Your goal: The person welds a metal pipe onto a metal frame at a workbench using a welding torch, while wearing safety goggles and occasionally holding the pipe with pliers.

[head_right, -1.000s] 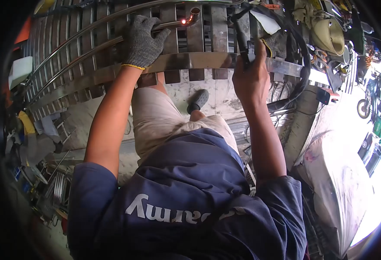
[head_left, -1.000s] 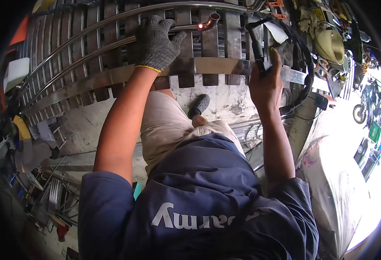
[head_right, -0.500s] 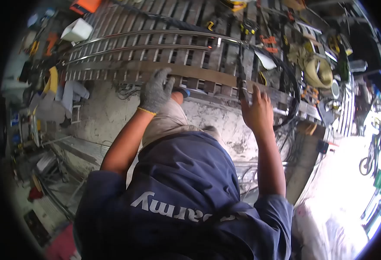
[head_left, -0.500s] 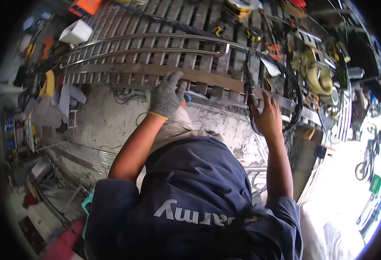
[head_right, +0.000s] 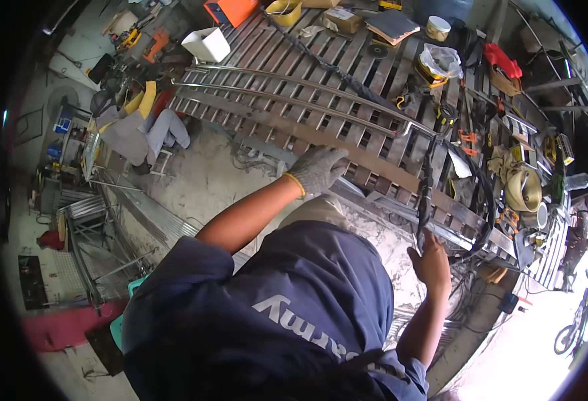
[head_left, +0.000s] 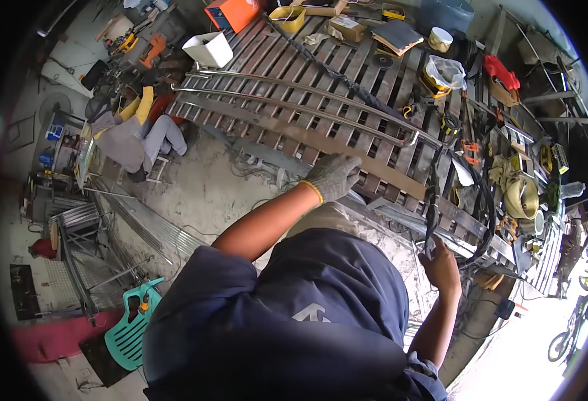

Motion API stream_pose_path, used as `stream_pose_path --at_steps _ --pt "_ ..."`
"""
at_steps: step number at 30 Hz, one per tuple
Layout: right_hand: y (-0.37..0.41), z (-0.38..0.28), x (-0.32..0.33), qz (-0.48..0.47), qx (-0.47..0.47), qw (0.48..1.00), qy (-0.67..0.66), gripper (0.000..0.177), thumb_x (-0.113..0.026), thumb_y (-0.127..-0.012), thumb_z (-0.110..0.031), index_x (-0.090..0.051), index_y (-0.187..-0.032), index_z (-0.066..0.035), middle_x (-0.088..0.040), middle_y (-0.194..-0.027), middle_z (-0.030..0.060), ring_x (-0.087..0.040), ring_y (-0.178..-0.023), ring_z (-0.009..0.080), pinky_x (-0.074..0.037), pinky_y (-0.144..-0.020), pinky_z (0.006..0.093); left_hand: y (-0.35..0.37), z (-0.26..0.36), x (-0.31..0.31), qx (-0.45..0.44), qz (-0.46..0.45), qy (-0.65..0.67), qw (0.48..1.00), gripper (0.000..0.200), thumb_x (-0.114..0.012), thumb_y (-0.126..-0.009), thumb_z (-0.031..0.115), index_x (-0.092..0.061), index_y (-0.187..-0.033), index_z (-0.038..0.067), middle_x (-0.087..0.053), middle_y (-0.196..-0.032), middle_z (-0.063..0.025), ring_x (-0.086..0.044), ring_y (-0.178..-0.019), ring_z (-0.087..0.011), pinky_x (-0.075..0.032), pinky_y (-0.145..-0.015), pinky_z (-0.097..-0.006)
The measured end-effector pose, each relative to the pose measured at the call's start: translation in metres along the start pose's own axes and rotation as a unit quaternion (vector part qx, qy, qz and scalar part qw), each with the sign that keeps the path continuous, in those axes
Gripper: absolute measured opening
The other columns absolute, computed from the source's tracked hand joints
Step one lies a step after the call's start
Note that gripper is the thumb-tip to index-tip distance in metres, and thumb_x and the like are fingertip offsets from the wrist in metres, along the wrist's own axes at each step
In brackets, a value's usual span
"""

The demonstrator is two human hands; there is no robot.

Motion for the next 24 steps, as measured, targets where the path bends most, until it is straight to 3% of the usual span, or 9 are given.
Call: stream_pose_path --at_steps 1,4,7,10,12,14,17,20,24 --pt "0.002 -0.005 -0.005 0.009 0.039 0.999 0.014 0.071 -0.090 -0.094 -0.016 -0.061 -0.158 -0.003 -0.078 -0.129 0.0310 -0.077 -0.118 0.0462 -0.061 -0.100 0.0528 -0.014 -0.003 0.002 -0.017 0.003 -0.009 1.000 0.050 -0.076 -0.102 0.035 -0.067 -0.145 0.011 -0.076 -0.135 -0.0193 -0.072 -0.121 -0.0440 -0.058 -0.106 -0.0553" --pt "0.007 -0.024 -0.009 -0.065 -0.025 0.997 -0.020 0.071 -0.090 -0.094 -0.017 -0.063 -0.160 -0.009 -0.079 -0.130 0.0277 -0.078 -0.120 0.0425 -0.062 -0.102 0.0501 -0.060 -0.010 0.010 -0.005 -0.055 -0.042 0.998 0.055 -0.075 -0.101 0.032 -0.064 -0.149 0.008 -0.068 -0.146 -0.0204 -0.065 -0.136 -0.0441 -0.053 -0.114 -0.0562" --pt "0.009 -0.032 -0.019 -0.046 -0.067 0.995 -0.059 0.071 -0.091 -0.095 -0.020 -0.064 -0.159 -0.008 -0.079 -0.127 0.0272 -0.079 -0.116 0.0421 -0.063 -0.100 0.0499 -0.107 -0.050 -0.024 -0.086 -0.026 -0.177 0.980 0.062 -0.073 -0.100 0.030 -0.058 -0.156 0.008 -0.061 -0.156 -0.0217 -0.058 -0.144 -0.0453 -0.048 -0.119 -0.0607" --pt "0.005 -0.049 -0.027 -0.008 -0.088 0.994 -0.058 0.071 -0.090 -0.095 -0.020 -0.062 -0.159 -0.007 -0.078 -0.125 0.0271 -0.078 -0.114 0.0432 -0.062 -0.099 0.0514 -0.138 -0.078 -0.038 -0.038 -0.073 -0.174 0.981 0.070 -0.073 -0.098 0.026 -0.052 -0.162 0.007 -0.055 -0.163 -0.0225 -0.052 -0.151 -0.0449 -0.045 -0.122 -0.0665" --pt "0.002 -0.078 -0.025 0.006 -0.120 0.991 -0.056 0.071 -0.089 -0.096 -0.022 -0.062 -0.160 -0.007 -0.077 -0.125 0.0251 -0.077 -0.115 0.0423 -0.062 -0.100 0.0512 -0.152 -0.093 -0.037 -0.052 -0.091 -0.202 0.974 0.067 -0.073 -0.095 0.023 -0.054 -0.158 0.007 -0.056 -0.160 -0.0219 -0.055 -0.148 -0.0434 -0.047 -0.118 -0.0688" --pt "-0.007 -0.106 -0.027 0.011 -0.118 0.990 -0.078 0.070 -0.088 -0.097 -0.023 -0.062 -0.160 -0.007 -0.078 -0.125 0.0240 -0.077 -0.114 0.0412 -0.062 -0.101 0.0511 -0.174 -0.119 -0.051 -0.104 -0.095 -0.206 0.968 0.048 -0.071 -0.093 0.014 -0.063 -0.139 0.005 -0.064 -0.141 -0.0236 -0.067 -0.130 -0.0431 -0.057 -0.109 -0.0592" --pt "-0.021 -0.144 -0.030 0.015 -0.137 0.987 -0.088 0.067 -0.085 -0.101 -0.026 -0.060 -0.160 -0.006 -0.076 -0.126 0.0246 -0.075 -0.116 0.0425 -0.057 -0.108 0.0541 -0.195 -0.136 -0.063 -0.154 -0.122 -0.235 0.952 0.031 -0.066 -0.095 0.008 -0.067 -0.126 0.004 -0.069 -0.129 -0.0264 -0.072 -0.122 -0.0438 -0.061 -0.102 -0.0572" --pt "-0.031 -0.178 -0.041 0.087 -0.141 0.982 -0.092 0.055 -0.076 -0.106 -0.022 -0.063 -0.156 -0.003 -0.075 -0.127 0.0253 -0.072 -0.121 0.0455 -0.052 -0.112 0.0558 -0.201 -0.128 -0.026 -0.206 -0.207 -0.198 0.936 0.026 -0.066 -0.099 0.012 -0.070 -0.122 0.002 -0.070 -0.129 -0.0250 -0.074 -0.118 -0.0433 -0.066 -0.091 -0.0562" --pt "-0.042 -0.234 -0.028 0.154 -0.173 0.943 -0.240 0.032 -0.065 -0.112 -0.017 -0.076 -0.135 0.002 -0.075 -0.124 0.0261 -0.072 -0.118 0.0478 -0.056 -0.107 0.0555 -0.183 -0.103 0.037 -0.358 -0.172 -0.053 0.916 0.021 -0.068 -0.097 0.016 -0.061 -0.113 0.004 -0.069 -0.119 -0.0252 -0.073 -0.103 -0.0476 -0.063 -0.089 -0.0569"
Point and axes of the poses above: each hand's wrist, its own y-axis away from the middle knuckle, its own x-axis out of the back of the hand, z = x × y, the point moved 1 cm from there along -y, towards the middle knuckle
